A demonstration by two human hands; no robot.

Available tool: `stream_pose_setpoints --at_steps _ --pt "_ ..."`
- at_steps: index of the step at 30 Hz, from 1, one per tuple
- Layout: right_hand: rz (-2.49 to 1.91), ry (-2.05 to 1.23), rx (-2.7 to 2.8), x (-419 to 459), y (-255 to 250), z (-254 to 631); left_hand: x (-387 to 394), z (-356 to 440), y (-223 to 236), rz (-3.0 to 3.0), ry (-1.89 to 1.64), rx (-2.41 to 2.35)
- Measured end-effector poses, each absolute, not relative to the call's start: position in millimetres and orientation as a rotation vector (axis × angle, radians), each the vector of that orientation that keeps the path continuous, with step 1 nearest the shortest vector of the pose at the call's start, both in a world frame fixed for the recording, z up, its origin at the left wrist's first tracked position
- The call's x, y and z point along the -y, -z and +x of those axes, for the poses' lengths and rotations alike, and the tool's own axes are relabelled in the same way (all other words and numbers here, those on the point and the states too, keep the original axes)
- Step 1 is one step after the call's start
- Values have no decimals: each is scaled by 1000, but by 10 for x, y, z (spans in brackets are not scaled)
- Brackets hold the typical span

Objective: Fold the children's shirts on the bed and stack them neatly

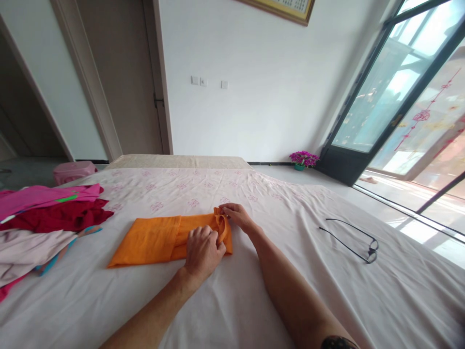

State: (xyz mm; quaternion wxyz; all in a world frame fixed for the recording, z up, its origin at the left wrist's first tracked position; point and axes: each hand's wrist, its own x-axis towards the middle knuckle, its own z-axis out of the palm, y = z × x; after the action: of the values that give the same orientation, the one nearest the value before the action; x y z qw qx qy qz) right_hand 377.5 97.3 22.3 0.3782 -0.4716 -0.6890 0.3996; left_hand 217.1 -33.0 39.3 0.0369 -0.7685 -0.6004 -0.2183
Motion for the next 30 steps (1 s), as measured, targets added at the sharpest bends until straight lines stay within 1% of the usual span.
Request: stream_pose_setpoints --at_steps 3,5,8,10,12,15,21,24,30 --pt "-1246 -765 1939 -979 -195 3719 340 2163 -382 -2346 711 1868" --pt "-1285 -588 2039 -971 -190 3690 334 2155 -355 -2338 807 1869" --pt "-1355 -423 2116 -921 -208 3647 317 2150 -290 -2360 959 1722" --pt "-1389 -342 2149 -871 -229 3616 307 2153 -243 -2392 962 1606" --pt "-1414 -278 2180 -824 -248 3591 301 2159 -198 -2426 887 1561" --pt "-1426 -252 2216 -789 -256 3581 308 2168 -130 -2452 738 1573" --pt "-1287 -336 2147 -898 -155 3660 352 2180 -51 -2401 513 1594" --pt "-1229 -360 2089 -983 -93 3714 357 2182 -53 -2383 469 1580" --pt "-1159 -365 2143 -1008 -89 3765 358 2197 -62 -2370 448 1582"
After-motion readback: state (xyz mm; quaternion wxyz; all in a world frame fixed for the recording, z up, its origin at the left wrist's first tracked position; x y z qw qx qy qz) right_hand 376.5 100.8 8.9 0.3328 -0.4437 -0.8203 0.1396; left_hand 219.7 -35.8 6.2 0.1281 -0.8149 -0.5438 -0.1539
